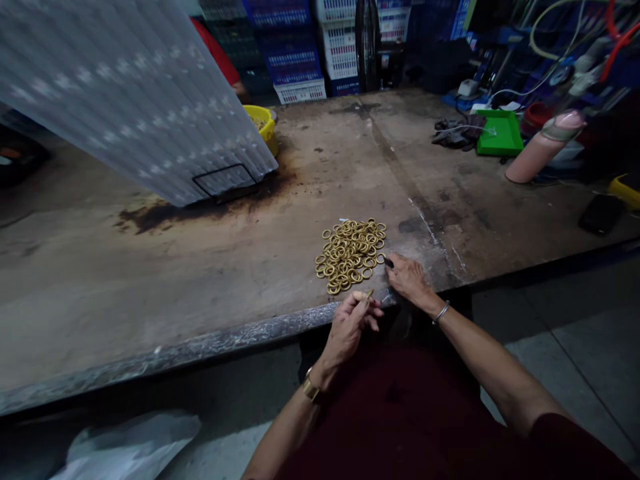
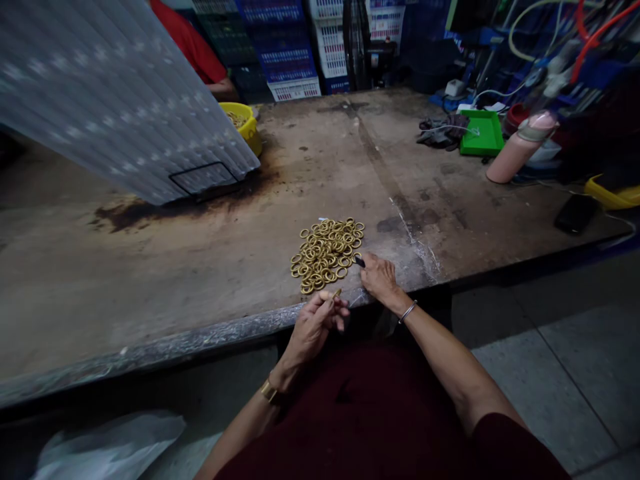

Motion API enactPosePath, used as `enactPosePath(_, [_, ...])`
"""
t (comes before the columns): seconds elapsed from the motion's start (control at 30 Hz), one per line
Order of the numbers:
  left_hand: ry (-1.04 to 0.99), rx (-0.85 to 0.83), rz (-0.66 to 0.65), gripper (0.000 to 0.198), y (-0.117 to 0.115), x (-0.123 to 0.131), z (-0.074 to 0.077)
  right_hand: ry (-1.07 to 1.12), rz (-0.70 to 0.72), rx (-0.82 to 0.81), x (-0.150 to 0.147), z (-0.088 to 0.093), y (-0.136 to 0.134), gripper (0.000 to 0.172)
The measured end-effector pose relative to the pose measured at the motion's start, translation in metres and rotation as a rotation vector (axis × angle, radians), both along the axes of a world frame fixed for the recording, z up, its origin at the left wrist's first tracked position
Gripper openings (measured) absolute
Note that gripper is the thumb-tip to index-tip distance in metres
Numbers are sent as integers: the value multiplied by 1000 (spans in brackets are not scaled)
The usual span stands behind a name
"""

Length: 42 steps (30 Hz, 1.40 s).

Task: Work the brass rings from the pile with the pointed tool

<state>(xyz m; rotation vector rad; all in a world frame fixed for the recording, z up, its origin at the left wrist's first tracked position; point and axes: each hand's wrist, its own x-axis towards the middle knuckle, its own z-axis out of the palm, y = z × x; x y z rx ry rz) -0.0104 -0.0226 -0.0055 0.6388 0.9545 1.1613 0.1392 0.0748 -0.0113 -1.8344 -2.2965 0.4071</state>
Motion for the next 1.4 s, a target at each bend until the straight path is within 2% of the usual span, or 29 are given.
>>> enactPosePath(0.17, [-167, -100, 41, 34, 4, -2, -4, -23, -85, 52, -6, 2, 17, 29])
enactPosePath(0.33, [-290, -151, -19, 27, 6, -6, -4, -65, -98, -4, -13, 3, 26, 30])
enactPosePath(0.5, [-372, -224, -42, 29, 9, -7, -4, -8, -60, 25, -7, -2, 26, 29])
enactPosePath(0.7, [-97, -162, 95, 41, 13, -4, -4, 312, 180, 60, -6, -3, -6, 19])
enactPosePath(0.77, [2, -130, 93, 46, 13, -3, -5, 434, 260, 72, -10, -2, -19, 16])
enactPosePath(0.87, [108, -92, 50, 42, 12, -3, -8, 582, 323, 42, -17, -2, -31, 13])
enactPosePath(0.93, [152, -64, 60, 39, 10, -3, -11, 687, 285, -10, -21, -4, -34, 13])
enactPosePath(1.03, [212, -19, 113, 38, 8, -2, -14, 833, 149, -159, -24, -6, -35, 16])
enactPosePath(1.2, [305, 87, 176, 33, 7, 0, -13, 1063, -18, -591, -25, -4, -37, 28])
enactPosePath(1.27, [305, 114, 183, 31, 7, 1, -11, 1154, -56, -716, -25, -3, -38, 32])
enactPosePath(1.33, [285, 98, 181, 31, 6, 0, -10, 1197, -79, -758, -26, -1, -38, 33])
enactPosePath(1.4, [240, 43, 156, 33, 5, -1, -9, 1177, -86, -725, -27, 0, -38, 32])
